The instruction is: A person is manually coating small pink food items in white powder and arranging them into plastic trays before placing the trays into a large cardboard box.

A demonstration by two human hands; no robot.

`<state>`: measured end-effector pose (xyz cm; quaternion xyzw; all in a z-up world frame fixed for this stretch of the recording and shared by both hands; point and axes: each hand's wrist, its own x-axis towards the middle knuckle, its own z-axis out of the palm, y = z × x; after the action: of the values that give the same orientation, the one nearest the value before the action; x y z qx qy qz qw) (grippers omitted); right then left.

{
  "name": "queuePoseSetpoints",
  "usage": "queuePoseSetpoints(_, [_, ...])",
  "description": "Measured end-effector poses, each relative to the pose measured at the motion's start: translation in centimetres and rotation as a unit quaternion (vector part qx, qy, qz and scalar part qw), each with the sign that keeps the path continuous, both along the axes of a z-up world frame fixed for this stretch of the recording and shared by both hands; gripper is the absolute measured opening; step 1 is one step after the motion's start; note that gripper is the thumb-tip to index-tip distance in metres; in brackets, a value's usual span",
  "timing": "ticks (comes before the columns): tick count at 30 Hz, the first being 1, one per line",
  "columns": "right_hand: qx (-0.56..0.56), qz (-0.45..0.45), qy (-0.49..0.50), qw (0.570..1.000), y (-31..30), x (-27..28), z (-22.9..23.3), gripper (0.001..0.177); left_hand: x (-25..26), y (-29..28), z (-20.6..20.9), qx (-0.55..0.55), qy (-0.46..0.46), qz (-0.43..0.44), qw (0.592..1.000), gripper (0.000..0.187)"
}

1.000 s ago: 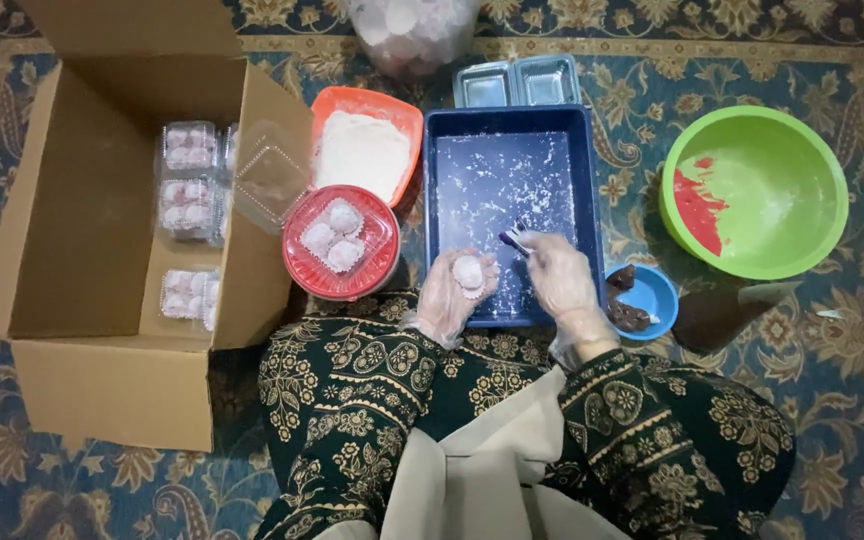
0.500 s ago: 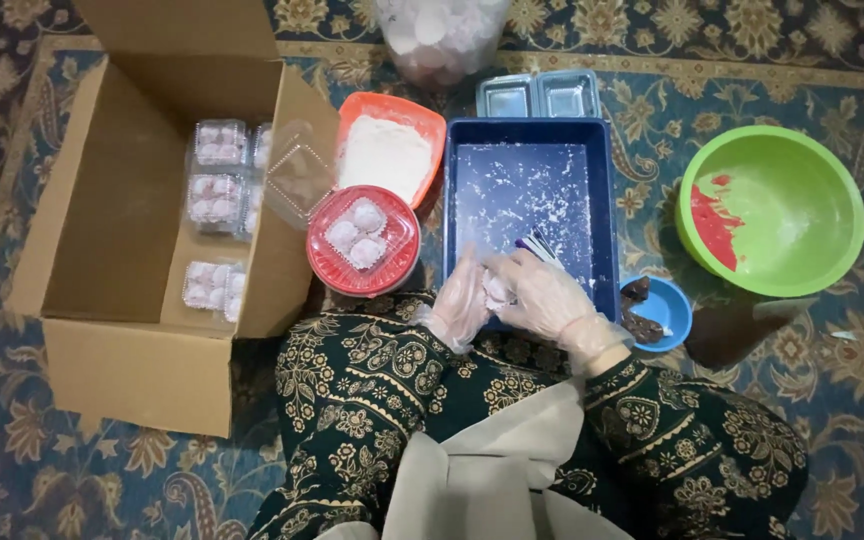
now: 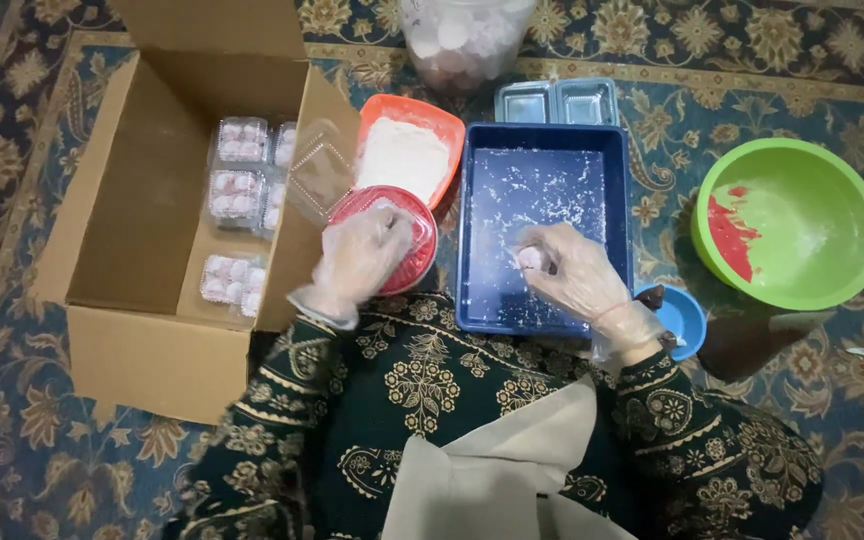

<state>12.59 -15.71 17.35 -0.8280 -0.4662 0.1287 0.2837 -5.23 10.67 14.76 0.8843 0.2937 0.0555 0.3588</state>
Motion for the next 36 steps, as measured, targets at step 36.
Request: queuePoseSetpoints(36, [0.099,-0.012,0.041,0.994,15.4,-7.6,-3.9,0.028,-2.6,3.6,2.0,0.430,0.012,-0.316,0.846,0.014])
